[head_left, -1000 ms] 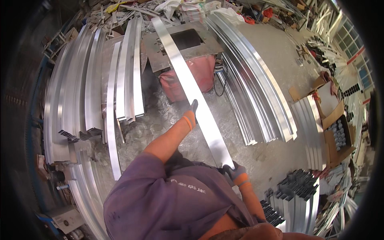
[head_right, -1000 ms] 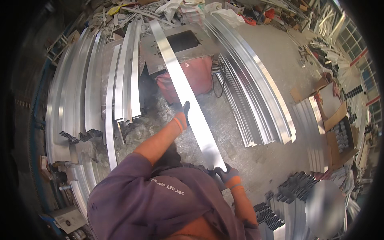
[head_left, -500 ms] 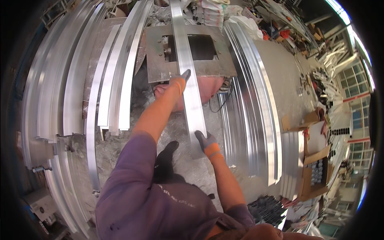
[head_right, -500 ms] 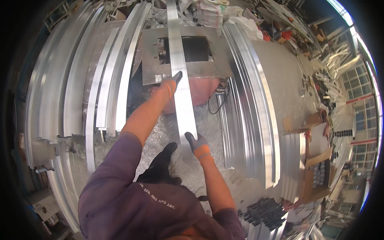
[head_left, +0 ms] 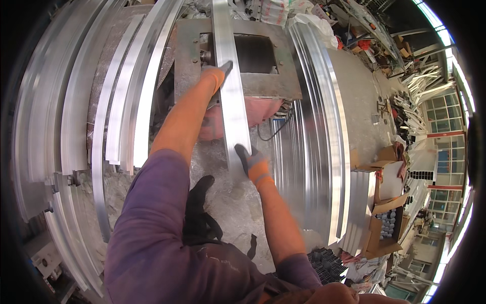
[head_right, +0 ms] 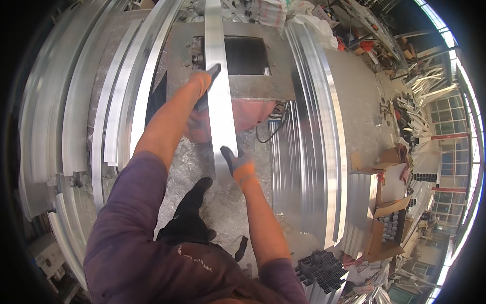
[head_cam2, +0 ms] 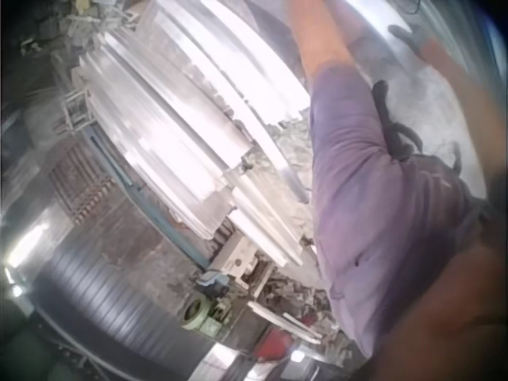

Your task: The person repeatedly picks up long silver metal profiles from a pile on the floor and places them onto a growing stack. The person handles the profiles one at a time, lifting and positioning them carefully.

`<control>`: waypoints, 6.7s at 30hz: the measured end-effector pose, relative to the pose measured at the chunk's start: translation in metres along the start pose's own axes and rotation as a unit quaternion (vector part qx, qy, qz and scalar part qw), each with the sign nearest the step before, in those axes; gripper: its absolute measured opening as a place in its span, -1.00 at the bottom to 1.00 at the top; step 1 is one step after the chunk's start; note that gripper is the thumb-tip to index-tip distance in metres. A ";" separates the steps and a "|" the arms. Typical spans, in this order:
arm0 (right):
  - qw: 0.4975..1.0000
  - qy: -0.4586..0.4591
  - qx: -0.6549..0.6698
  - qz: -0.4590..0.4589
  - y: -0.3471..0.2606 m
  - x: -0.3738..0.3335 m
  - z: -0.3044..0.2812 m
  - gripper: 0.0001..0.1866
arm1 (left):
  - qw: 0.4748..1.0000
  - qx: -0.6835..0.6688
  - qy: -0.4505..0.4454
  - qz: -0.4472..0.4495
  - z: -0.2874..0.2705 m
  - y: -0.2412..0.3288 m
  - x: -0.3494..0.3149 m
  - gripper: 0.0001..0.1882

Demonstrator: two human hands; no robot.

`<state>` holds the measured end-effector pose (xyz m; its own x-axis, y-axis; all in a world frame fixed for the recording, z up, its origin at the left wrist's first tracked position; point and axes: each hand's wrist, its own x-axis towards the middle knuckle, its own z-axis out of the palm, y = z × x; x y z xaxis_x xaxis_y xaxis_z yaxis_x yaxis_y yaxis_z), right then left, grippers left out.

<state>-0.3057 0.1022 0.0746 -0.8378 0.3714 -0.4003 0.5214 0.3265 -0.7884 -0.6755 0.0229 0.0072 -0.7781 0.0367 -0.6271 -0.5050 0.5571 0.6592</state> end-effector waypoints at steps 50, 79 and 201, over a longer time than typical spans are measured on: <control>0.874 -0.190 -0.374 0.244 0.554 -0.741 -0.009 -0.50 | 0.822 -0.255 -0.502 -0.089 0.148 -0.390 -0.416 -0.81; 0.950 0.017 -0.310 0.019 0.048 -0.113 0.017 -0.31 | 0.969 -0.036 0.158 0.187 -0.001 -0.010 -0.132 -0.13; 0.931 0.201 -0.264 0.151 0.420 -0.745 -0.016 -0.44 | 0.706 -0.511 -0.470 -0.141 0.194 -0.383 -0.404 -0.14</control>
<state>0.5399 -0.0237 0.0491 -0.5671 0.7762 -0.2755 0.8192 0.4967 -0.2869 -0.0955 -0.0445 -0.0719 -0.2448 0.8454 -0.4747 -0.9695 -0.2207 0.1070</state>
